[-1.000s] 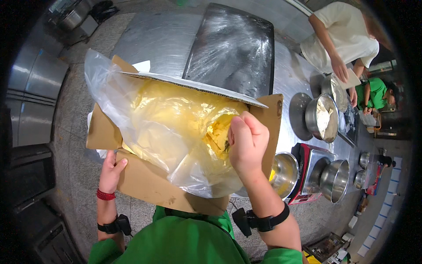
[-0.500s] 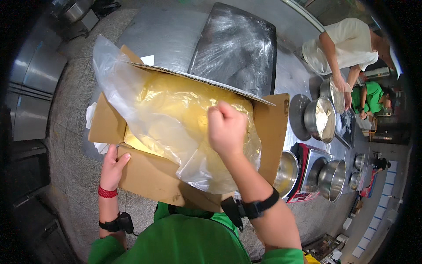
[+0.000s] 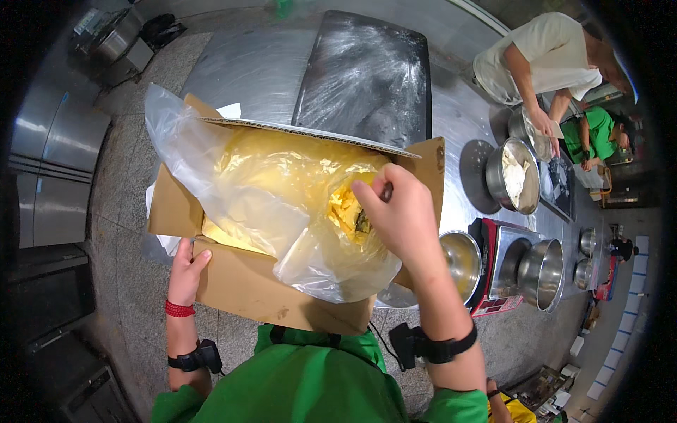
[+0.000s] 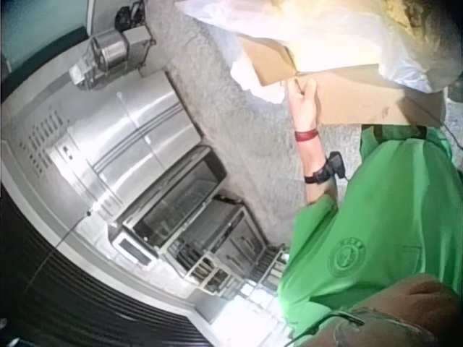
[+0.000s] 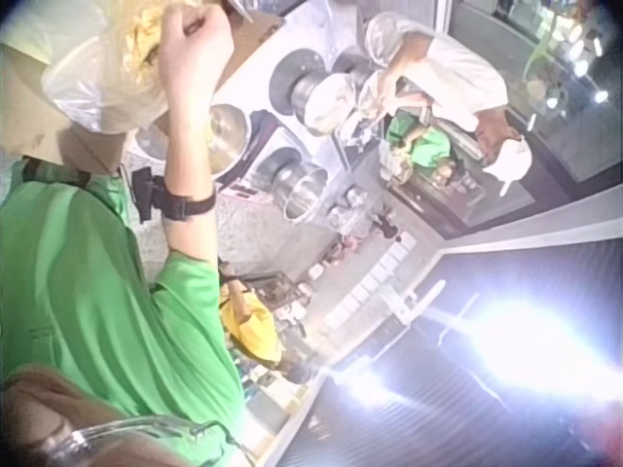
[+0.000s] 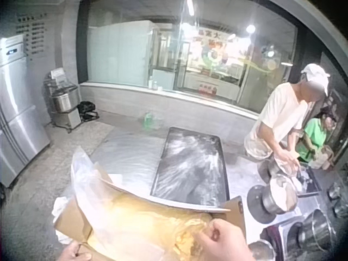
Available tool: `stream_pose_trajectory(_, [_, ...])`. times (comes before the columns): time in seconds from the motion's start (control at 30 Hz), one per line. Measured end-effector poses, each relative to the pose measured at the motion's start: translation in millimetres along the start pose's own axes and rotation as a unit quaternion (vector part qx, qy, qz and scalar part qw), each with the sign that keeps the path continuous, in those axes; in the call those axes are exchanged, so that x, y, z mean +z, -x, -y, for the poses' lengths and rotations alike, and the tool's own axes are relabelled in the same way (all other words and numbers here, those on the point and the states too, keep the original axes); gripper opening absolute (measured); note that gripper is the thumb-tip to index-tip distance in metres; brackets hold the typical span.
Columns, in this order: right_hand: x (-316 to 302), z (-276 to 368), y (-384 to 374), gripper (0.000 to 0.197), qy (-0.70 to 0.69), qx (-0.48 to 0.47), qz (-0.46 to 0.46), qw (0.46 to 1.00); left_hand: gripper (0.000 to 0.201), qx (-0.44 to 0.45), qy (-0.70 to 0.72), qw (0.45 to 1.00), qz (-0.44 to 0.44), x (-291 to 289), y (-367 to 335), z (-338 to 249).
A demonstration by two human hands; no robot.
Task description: The person cracks eggs into a metal bowl placed on a digital scale. They walk through a commercial kitchen, pick up another metal bowl, and return to their station to scoop butter from a large cardboard box using a wooden spoon, placing the butter into the bowl containing the eggs.
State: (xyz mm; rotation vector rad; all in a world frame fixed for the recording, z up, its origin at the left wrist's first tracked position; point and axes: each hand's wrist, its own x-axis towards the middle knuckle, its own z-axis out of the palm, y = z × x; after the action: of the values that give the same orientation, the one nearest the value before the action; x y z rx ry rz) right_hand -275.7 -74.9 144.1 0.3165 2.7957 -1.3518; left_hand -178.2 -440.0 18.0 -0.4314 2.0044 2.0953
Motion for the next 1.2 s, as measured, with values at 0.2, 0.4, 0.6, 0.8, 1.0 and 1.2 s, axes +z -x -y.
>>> stream_pose_trajectory(0.2, [-13, -11, 1, 0.031, -0.058, 0.026, 0.075, 0.995, 0.062, 0.004, 0.000, 1.000, -0.004, -5, 1, 9])
stream_pose_trajectory(0.4, [18, -28, 4, 0.034, -0.357, 0.037, -0.047, 0.932, 0.058, 0.012, 0.010, 1.000, -0.009, -2, 1, 3])
stream_pose_trajectory(0.6, [48, -11, -11, 0.042, -0.334, -0.029, -0.100, 0.937, 0.051, -0.014, 0.030, 0.999, 0.013, -5, -1, 1])
stream_pose_trajectory(0.8, [56, -5, 6, 0.045, -0.314, -0.056, -0.150, 0.936, 0.049, -0.010, 0.001, 1.000, 0.009, -5, 0, -1])
stream_pose_trajectory(1.0, [11, 65, -10, 0.039, -0.189, -0.272, -0.068, 0.941, 0.049, -0.006, 0.008, 1.000, -0.028, 1, 0, 1])
stream_pose_trajectory(1.2, [-30, 46, -59, 0.043, -0.297, -0.247, 0.230, 0.893, 0.051, -0.042, 0.011, 0.999, 0.006, -5, -3, 4])
